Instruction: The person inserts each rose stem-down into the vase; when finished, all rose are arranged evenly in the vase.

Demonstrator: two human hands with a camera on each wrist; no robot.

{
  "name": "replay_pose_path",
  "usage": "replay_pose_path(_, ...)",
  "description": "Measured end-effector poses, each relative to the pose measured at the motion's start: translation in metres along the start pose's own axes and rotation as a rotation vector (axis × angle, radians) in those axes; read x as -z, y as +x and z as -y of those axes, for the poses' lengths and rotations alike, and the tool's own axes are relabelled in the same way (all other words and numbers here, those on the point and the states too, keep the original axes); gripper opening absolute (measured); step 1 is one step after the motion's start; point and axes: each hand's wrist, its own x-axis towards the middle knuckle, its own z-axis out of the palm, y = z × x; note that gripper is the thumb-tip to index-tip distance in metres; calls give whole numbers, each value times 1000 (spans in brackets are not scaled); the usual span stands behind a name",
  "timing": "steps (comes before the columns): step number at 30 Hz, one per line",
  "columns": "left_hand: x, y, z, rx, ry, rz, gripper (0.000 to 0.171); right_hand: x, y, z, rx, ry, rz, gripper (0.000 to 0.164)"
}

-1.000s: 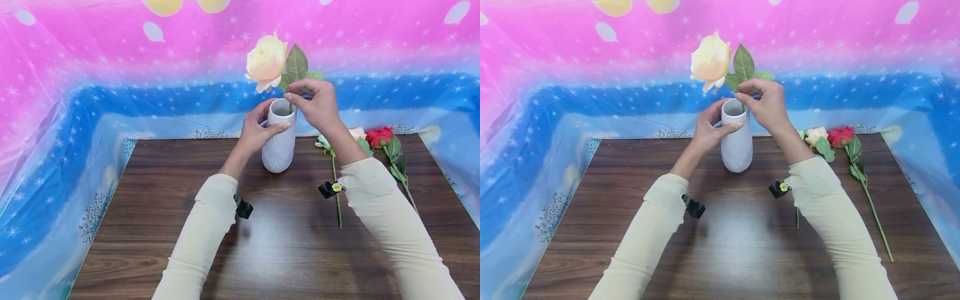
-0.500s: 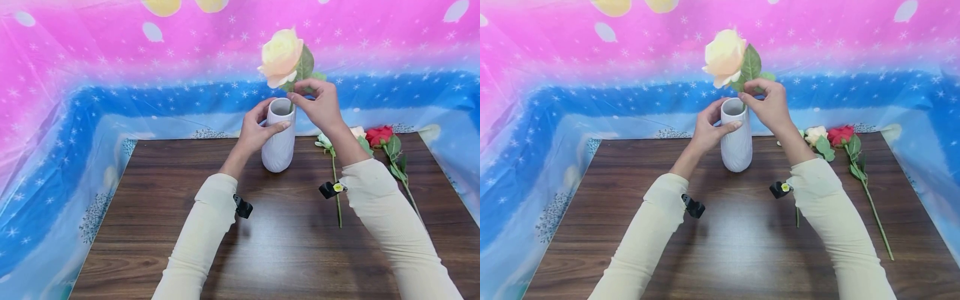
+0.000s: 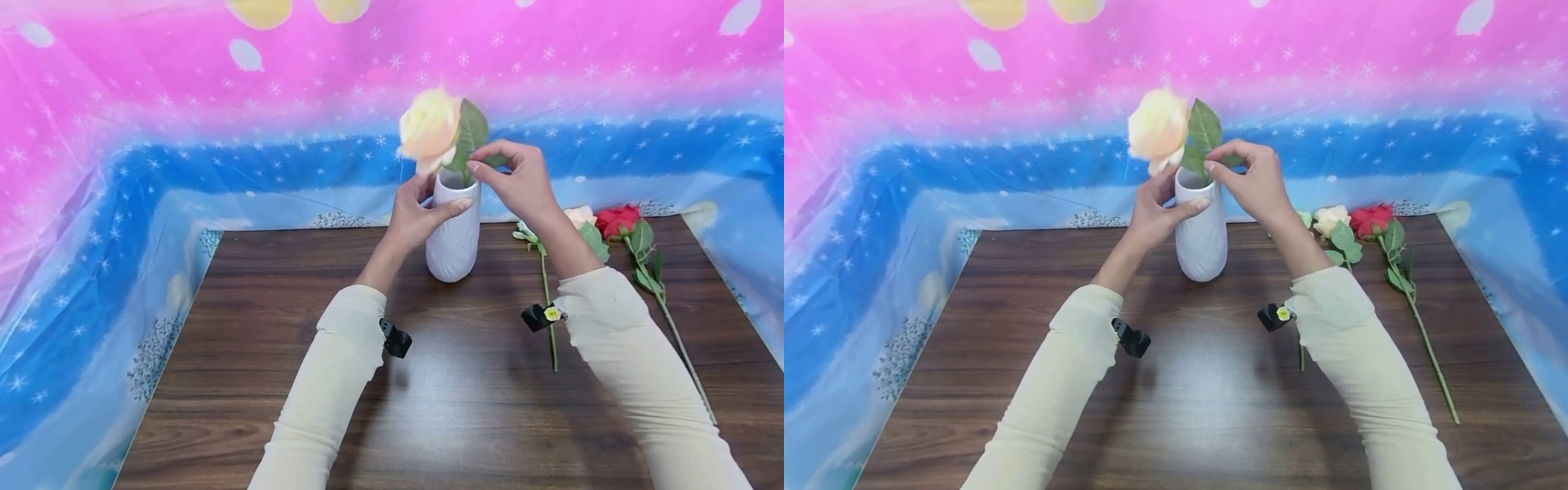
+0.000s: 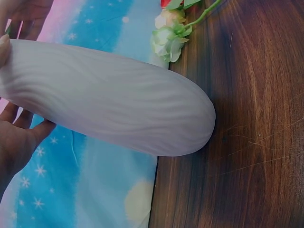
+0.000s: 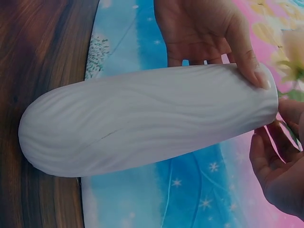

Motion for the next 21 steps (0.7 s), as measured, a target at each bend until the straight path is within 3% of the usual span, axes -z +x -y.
replay_pose_path(7,2,4,-5,-108,96,-1,86,3,-4,-4,25,6,-12,15)
replay_pose_path(14,2,2,-5,-69,149,16,82,8,-14,-6,-5,-9,-20,14)
replay_pose_path(21,1,4,-4,-127,145,-1,87,16,-22,-7,-16,32,-20,15)
